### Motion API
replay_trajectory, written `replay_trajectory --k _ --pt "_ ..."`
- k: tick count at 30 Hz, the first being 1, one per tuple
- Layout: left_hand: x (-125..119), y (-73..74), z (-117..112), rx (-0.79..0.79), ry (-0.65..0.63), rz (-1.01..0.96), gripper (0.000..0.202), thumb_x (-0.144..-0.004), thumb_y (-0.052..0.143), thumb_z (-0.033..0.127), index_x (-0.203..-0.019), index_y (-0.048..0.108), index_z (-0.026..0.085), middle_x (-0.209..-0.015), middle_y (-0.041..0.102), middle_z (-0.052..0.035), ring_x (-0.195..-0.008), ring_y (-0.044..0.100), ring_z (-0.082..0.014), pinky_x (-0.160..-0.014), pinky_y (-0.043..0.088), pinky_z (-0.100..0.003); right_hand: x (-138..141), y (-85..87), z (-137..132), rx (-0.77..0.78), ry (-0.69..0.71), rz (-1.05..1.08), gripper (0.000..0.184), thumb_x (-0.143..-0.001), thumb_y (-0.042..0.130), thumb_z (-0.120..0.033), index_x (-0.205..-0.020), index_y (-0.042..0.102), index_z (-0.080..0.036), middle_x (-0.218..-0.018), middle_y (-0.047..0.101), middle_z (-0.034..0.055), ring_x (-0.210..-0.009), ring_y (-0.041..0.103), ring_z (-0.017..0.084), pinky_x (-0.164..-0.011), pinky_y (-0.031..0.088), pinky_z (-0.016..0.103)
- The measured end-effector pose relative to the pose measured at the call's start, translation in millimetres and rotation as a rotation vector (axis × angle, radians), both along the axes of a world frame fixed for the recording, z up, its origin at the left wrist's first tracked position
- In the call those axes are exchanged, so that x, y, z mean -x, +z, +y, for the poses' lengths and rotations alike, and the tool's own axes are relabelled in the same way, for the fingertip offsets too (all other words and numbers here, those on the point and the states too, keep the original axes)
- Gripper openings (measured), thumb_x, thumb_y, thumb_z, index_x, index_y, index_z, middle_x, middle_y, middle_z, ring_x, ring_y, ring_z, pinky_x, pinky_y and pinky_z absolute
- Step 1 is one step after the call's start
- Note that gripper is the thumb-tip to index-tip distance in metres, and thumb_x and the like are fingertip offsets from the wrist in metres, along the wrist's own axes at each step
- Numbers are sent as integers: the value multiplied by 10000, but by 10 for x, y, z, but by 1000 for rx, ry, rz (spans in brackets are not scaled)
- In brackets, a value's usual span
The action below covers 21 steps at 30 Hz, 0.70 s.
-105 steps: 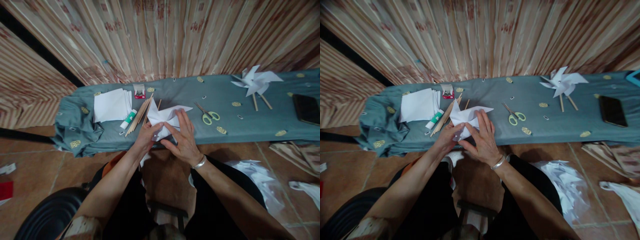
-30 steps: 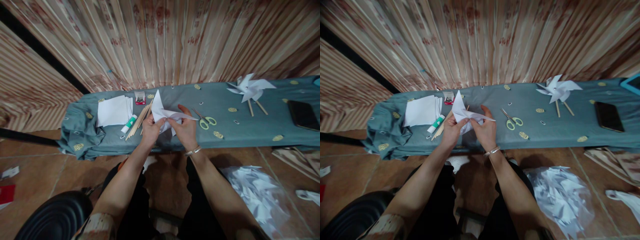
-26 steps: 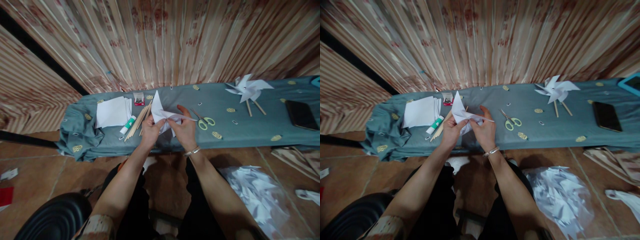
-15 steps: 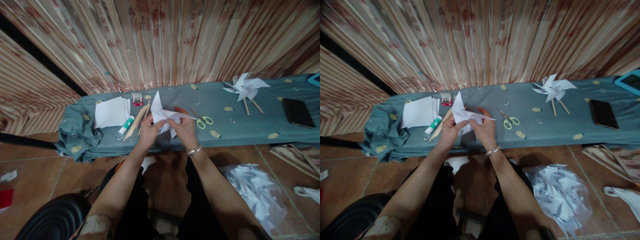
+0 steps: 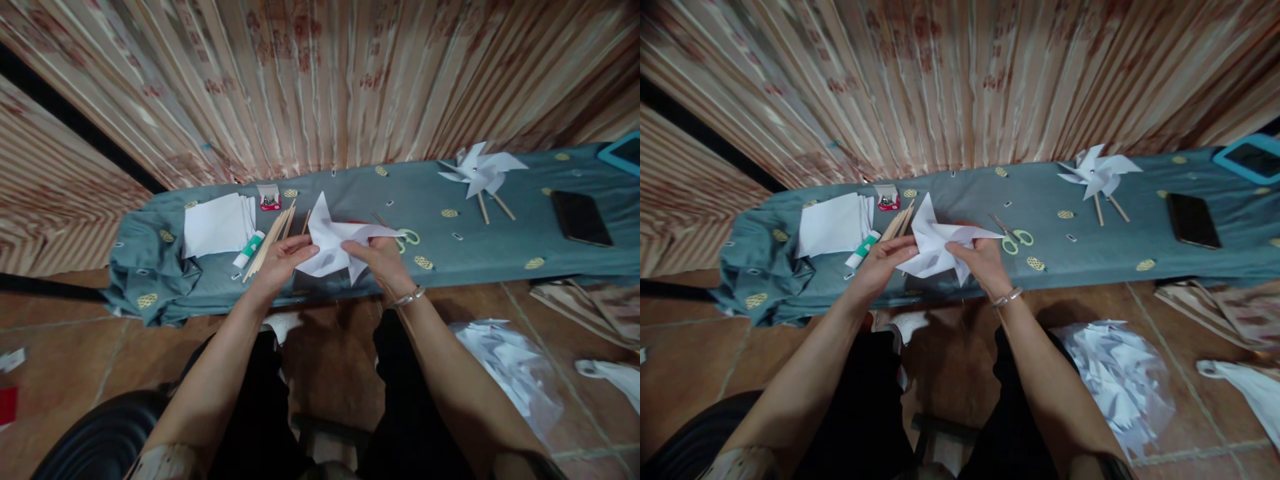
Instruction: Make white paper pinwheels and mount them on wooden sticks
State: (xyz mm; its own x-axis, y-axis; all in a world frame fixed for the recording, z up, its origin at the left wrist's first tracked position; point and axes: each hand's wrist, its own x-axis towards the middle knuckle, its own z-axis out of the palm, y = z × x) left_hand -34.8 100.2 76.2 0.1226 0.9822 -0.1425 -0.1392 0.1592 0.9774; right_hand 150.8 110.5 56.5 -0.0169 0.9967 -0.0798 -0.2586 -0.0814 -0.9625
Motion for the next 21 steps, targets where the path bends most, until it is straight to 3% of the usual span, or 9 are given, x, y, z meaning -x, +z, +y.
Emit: replay_trajectory --k 4,9,15,21 --pt "-61 -65 -3 38 -78 10 441 -486 879 350 -856 764 139 -828 753 -76 -709 671 -193 -711 525 -322 17 -49 -46 -8 28 -90 495 -558 811 -301 -1013 655 -184 -888 735 33 -785 671 197 -767 541 360" --pt "-112 -167 35 45 -61 84 365 -478 872 336 -743 751 116 -729 739 -68 -647 655 -178 -649 516 -294 49 -55 -83 11 40 -157 496 -578 797 -329 -1034 651 -196 -885 734 31 -751 672 201 -703 549 349" --pt "-109 -138 34 17 -16 109 369 -491 860 293 -798 756 116 -781 745 -73 -683 668 -189 -664 535 -303 29 -48 -98 32 125 -146 521 -587 795 -328 -1066 629 -213 -874 729 8 -712 662 189 -681 548 344" --pt "-101 -118 17 -32 35 200 295 -484 835 269 -723 751 117 -726 742 -58 -647 658 -182 -623 544 -281 28 -39 -113 6 157 -139 476 -596 789 -310 -1035 644 -197 -832 710 -3 -701 647 169 -665 529 306"
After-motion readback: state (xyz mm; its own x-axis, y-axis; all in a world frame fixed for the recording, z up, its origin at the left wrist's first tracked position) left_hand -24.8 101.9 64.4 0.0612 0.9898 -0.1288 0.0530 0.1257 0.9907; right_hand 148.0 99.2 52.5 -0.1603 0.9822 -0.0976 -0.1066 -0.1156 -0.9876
